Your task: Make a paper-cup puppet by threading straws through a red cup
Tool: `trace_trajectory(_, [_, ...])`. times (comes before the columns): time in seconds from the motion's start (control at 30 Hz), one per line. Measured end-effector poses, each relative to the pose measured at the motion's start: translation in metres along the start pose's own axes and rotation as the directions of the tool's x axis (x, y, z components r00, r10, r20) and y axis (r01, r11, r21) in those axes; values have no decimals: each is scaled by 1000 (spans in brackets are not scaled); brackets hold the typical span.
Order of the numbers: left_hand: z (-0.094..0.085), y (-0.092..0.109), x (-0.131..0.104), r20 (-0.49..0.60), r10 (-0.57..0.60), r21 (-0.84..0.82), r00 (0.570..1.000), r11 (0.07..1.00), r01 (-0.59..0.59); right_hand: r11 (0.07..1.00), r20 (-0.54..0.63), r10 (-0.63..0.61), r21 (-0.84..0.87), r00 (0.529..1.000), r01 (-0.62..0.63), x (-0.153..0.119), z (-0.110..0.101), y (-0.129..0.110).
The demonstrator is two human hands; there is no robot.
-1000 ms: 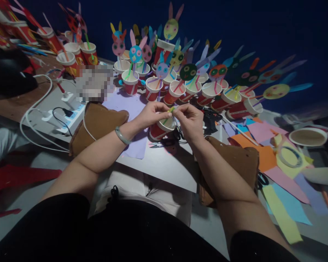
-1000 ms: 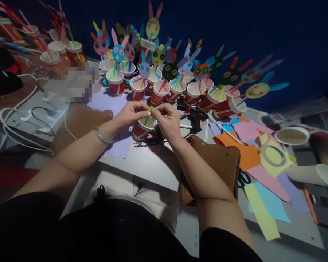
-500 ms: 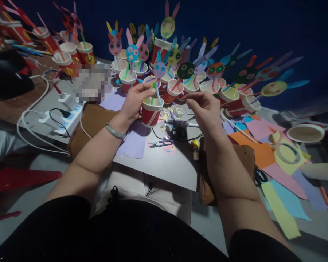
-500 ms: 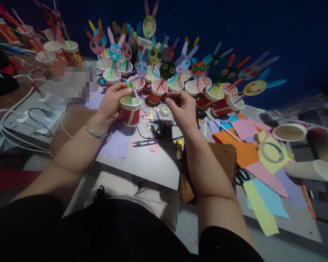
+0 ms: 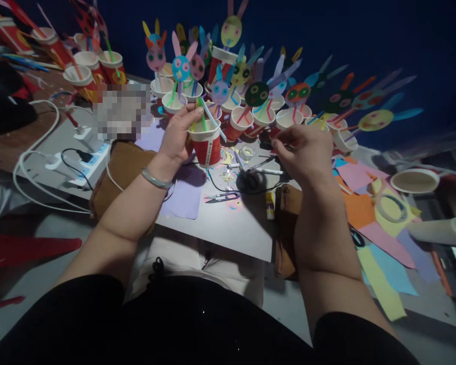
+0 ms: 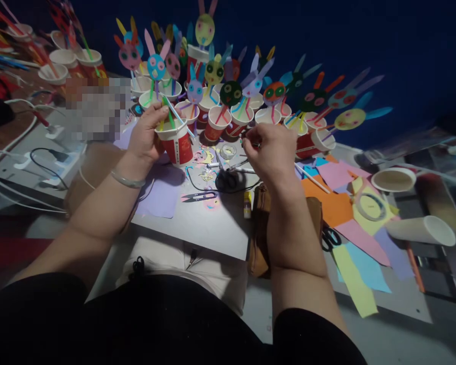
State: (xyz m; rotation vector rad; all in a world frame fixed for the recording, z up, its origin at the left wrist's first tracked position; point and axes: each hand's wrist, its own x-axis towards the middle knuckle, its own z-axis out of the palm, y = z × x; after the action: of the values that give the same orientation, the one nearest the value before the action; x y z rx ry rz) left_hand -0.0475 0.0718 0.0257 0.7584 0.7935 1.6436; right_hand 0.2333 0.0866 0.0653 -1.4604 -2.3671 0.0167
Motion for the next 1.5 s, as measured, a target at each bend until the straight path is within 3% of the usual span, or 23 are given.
trace_trajectory(0.1, [0, -6, 0, 40, -41, 75, 998, 996, 38, 977, 240, 167, -173, 956, -127, -8, -15, -15])
trace_trajectory(0.23, [1, -19, -2, 61, -81, 140, 995, 988, 72, 930, 544, 228, -369, 807, -14, -16, -17, -27])
trace_trajectory(0.33, [3, -28, -7, 106, -116, 147, 988, 984, 100, 910, 664, 250, -410, 704, 63, -29, -11, -29])
trace_trajectory(0.4, [7, -31, -11, 152, -155, 141, 976, 981, 133, 909, 695, 272, -412, 665, 59, -42, -6, -31])
trace_trajectory(0.47, [11, -32, -16, 171, -185, 133, 968, 977, 164, 911, 705, 289, -410, 648, 40, -55, 1, -32])
trace_trajectory(0.7, [21, -29, -23, 116, -278, 82, 953, 959, 270, 932, 649, 296, -356, 701, -63, -74, 15, -33])
trace_trajectory(0.73, [22, -30, -24, 105, -296, 72, 949, 954, 290, 947, 632, 273, -310, 726, -85, -72, 13, -33])
trace_trajectory(0.8, [23, -32, -26, 80, -333, 60, 940, 943, 329, 977, 527, 208, -146, 824, -154, -64, 4, -34])
trace_trajectory(0.87, [25, -34, -29, 74, -361, 63, 930, 932, 357, 971, 303, 139, 143, 943, -190, -51, -7, -37])
trace_trajectory(0.93, [27, -35, -32, 103, -382, 69, 918, 924, 377, 873, 60, 93, 476, 994, -110, -35, -16, -45])
trace_trajectory(1.0, [30, -33, -35, 116, -393, 69, 912, 919, 388, 731, -163, 99, 681, 982, 40, -22, -18, -56])
trace_trajectory(1.13, [33, -30, -37, 98, -386, 73, 917, 922, 380, 602, -449, 208, 759, 869, 249, -9, 3, -75])
trace_trajectory(1.2, [32, -31, -36, 95, -372, 86, 924, 927, 364, 617, -494, 204, 735, 845, 281, -9, 21, -76])
trace_trajectory(1.3, [31, -34, -35, 105, -342, 125, 934, 936, 328, 673, -500, 168, 688, 850, 272, -10, 41, -69])
trace_trajectory(1.5, [27, -37, -34, 154, -280, 205, 948, 947, 247, 664, -537, 148, 676, 830, 319, -5, 46, -53])
